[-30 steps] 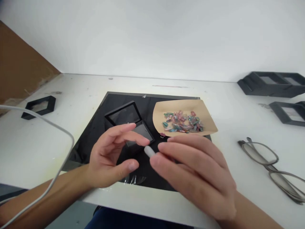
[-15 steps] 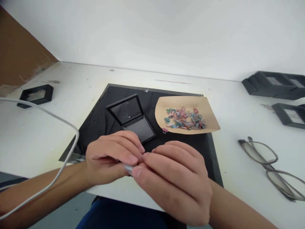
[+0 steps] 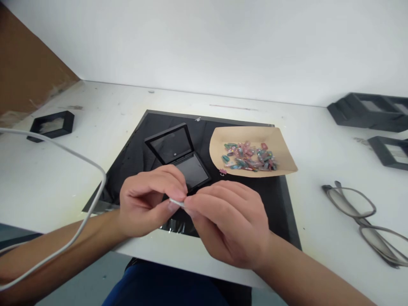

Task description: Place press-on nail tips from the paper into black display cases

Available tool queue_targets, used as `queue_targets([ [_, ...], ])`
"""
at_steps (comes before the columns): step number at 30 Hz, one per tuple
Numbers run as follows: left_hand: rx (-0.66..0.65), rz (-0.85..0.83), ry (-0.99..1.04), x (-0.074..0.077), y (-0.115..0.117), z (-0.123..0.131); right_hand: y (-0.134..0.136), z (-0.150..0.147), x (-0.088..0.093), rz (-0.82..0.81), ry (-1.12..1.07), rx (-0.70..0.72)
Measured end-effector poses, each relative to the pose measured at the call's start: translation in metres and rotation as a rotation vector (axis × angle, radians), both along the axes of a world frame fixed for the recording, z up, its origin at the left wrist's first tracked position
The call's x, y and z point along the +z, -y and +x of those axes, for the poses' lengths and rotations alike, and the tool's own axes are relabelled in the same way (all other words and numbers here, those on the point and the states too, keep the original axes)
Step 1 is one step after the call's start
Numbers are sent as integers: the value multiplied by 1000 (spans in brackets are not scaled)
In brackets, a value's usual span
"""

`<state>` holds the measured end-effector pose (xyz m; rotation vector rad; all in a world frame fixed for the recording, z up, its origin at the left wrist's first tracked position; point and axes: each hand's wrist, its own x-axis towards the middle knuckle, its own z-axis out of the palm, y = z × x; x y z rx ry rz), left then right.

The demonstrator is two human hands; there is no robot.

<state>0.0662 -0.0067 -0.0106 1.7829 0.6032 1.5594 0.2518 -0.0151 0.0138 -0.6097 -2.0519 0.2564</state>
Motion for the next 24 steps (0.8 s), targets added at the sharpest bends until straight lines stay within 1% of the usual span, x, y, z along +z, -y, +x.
queue_targets([
  [3, -43, -34, 3, -1, 1, -1, 2, 0, -3, 8, -4, -5],
  [7, -97, -38, 19, -2, 1, -2, 3, -1, -5, 8, 29, 0],
  [18, -136, -43, 18, -2, -1, -3, 1, -1, -6, 50, 72, 16],
  [24, -119, -30, -2, -2, -2, -3, -1, -2, -8, 52, 59, 39],
])
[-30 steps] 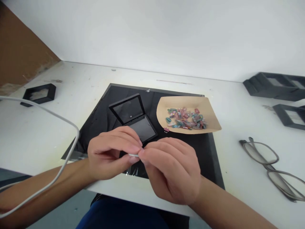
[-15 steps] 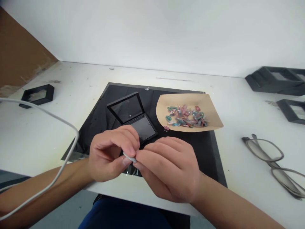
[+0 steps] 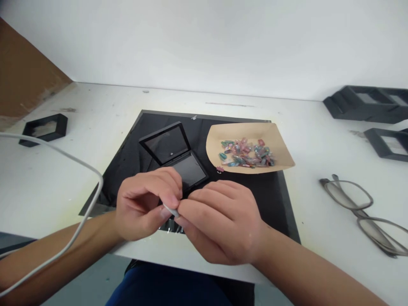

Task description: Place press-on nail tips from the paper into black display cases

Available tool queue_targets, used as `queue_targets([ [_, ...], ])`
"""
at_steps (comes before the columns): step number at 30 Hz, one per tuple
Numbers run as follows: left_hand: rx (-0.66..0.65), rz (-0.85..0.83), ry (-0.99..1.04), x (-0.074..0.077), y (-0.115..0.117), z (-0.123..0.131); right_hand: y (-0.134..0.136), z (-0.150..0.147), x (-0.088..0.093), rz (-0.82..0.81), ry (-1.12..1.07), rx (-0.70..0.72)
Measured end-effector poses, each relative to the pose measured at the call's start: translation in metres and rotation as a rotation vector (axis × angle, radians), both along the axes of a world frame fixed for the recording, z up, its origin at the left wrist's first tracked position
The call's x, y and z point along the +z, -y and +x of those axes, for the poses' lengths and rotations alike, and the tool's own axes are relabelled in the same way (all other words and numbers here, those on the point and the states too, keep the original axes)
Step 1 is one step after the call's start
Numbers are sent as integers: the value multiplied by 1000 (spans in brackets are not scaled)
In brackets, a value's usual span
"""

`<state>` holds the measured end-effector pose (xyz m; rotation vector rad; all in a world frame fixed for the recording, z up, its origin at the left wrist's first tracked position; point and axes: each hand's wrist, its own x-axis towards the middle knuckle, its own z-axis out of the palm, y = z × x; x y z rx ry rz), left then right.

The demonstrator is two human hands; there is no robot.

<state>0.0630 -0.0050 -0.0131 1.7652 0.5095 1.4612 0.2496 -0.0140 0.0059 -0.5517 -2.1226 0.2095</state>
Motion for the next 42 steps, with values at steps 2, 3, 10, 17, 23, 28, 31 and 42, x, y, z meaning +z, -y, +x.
queue_targets([
  [2, -4, -5, -1, -1, -1, 0, -1, 0, -1, 0, -10, -1],
  [3, -7, -7, -2, -2, -1, 0, -1, 1, -1, -2, -13, -4],
  [10, 36, -24, -26, -4, 2, -1, -3, 5, 3, -54, -7, -50],
  [17, 295, 309, -48, -2, -1, 3, -5, 11, 10, -69, 8, 16],
  [23, 317, 326, -81, 3, 0, 2, -4, 13, 12, -173, 23, 41],
  [28, 207, 352, -216, 10, -1, -9, -4, 10, 11, -214, 9, 19],
  [31, 200, 382, -196, 8, -2, -9, -4, 11, 11, -208, 40, 51],
  [42, 243, 511, -165, -1, -2, -10, 2, 18, 16, -216, 128, 65],
])
